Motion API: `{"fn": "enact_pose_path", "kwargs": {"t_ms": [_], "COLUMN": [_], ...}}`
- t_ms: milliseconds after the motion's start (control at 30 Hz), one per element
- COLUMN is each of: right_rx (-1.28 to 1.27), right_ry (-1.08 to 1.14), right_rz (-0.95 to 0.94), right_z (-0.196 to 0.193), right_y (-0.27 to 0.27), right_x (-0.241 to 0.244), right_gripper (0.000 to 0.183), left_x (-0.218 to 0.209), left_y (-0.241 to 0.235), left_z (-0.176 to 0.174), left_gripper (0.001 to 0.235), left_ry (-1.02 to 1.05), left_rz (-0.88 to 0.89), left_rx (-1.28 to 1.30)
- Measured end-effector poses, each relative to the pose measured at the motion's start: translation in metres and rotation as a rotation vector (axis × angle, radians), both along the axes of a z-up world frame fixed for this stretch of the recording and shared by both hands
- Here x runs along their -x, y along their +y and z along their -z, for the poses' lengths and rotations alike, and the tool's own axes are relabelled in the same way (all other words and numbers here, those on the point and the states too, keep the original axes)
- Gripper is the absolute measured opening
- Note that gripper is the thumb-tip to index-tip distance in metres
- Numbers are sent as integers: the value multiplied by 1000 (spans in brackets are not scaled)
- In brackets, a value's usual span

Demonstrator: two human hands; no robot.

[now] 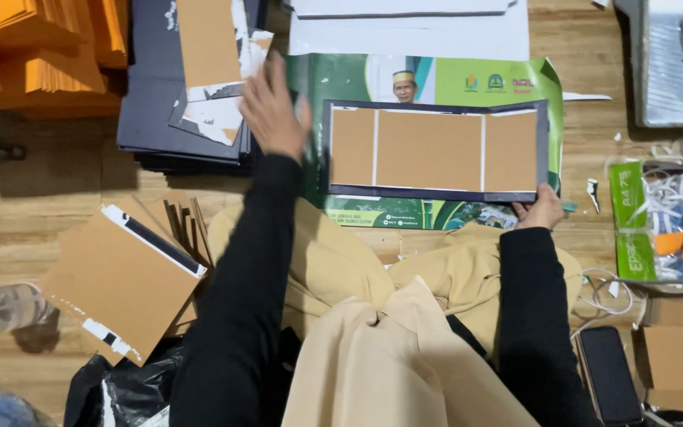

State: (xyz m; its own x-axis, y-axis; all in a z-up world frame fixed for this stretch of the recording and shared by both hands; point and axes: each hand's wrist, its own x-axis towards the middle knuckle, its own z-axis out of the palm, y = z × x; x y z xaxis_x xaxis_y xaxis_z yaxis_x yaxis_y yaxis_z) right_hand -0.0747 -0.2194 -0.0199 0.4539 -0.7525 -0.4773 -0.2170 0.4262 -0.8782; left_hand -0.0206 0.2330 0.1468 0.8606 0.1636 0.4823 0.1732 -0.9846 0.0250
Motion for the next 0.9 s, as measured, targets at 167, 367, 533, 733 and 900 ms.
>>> {"fn": "enact_pose_path", "kwargs": {"t_ms": [167, 367, 533, 733, 900], "right_rx": [-3, -210, -516, -617, -290], "right_ry": [10, -180, -117, -100, -488], "right_rz": [16, 109, -12, -76, 8], "right_z": [-19, -25, 7, 17, -91], "right_y": [15, 26, 18, 5, 8], "right_x": [6, 7, 14, -2, -54], "right_gripper": [61, 57, 19, 7, 21], "left_x": [-51, -64, -22, 106, 242], "left_y": [68, 84, 99, 109, 124], "left_z": [3, 31, -49, -139, -139], "left_gripper": [82, 64, 44, 26, 42], "left_ry": [501, 332, -8, -188, 18], "left_rz": [-372, -262, 10, 72, -82], "left_rx": [95, -72, -173, -440, -550]}}
